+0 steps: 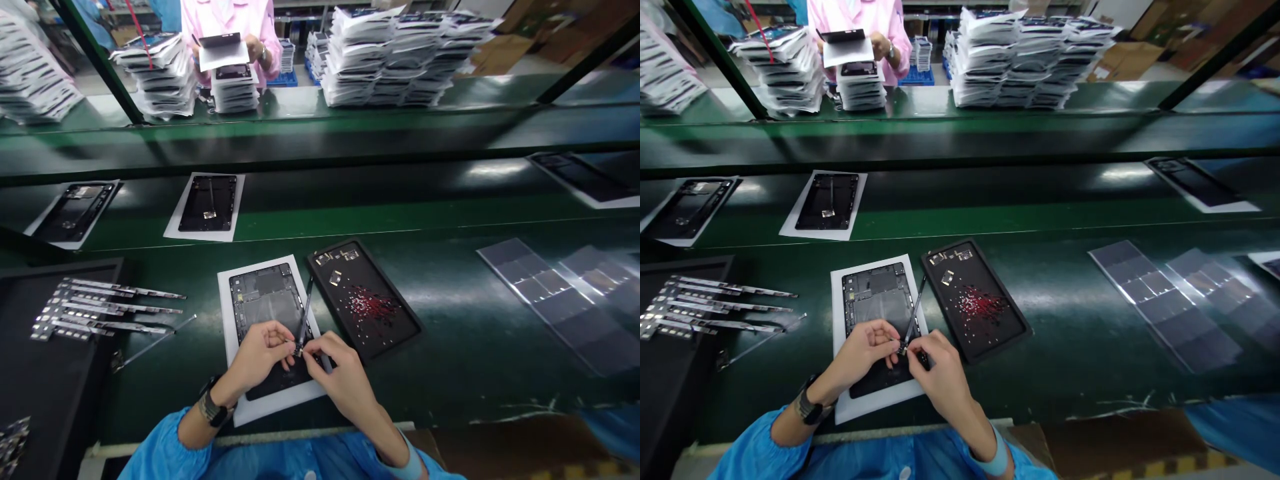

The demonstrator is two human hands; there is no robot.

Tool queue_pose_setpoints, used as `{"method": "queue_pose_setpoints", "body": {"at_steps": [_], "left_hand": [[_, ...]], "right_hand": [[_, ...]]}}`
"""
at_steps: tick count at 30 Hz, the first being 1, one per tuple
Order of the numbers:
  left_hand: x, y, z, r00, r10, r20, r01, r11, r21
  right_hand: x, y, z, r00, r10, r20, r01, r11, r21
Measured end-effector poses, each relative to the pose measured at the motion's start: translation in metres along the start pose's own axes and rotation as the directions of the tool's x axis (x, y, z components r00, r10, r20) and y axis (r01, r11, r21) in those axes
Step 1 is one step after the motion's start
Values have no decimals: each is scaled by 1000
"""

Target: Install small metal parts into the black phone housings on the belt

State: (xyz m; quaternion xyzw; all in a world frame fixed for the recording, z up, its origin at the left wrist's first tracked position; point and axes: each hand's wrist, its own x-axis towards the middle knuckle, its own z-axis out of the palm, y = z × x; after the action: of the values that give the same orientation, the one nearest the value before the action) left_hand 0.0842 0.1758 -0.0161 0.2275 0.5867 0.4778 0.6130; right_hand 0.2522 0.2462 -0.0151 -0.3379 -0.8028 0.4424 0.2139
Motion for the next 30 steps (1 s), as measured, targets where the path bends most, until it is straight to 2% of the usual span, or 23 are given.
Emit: {"method": "queue_pose_setpoints", "body": {"at_steps": [6, 11, 18, 21, 26, 30], "left_hand": [[1, -3, 4, 997, -37, -65, 36, 999, -3], [-2, -1, 6, 994, -10, -106, 15, 998, 53], [0, 6, -3, 1000, -14, -5, 15, 995, 97], [1, 5, -4, 1000, -13, -6, 14, 992, 127], [0, 4, 0, 999, 0, -48, 5, 994, 111], [0, 6, -2, 1000, -6, -21, 7, 998, 60]], "right_hand": [[-2, 4, 3, 993, -117, -2, 116, 983, -144], [-1, 3, 3, 995, -94, 33, 99, 976, -196], [5, 2, -4, 992, 32, 122, -28, 999, -32], [6, 2, -5, 988, 59, 146, -58, 998, -10], [4, 2, -1, 990, 83, 116, -85, 996, 12], [1, 2, -2, 989, 114, 95, -124, 987, 103]]}}
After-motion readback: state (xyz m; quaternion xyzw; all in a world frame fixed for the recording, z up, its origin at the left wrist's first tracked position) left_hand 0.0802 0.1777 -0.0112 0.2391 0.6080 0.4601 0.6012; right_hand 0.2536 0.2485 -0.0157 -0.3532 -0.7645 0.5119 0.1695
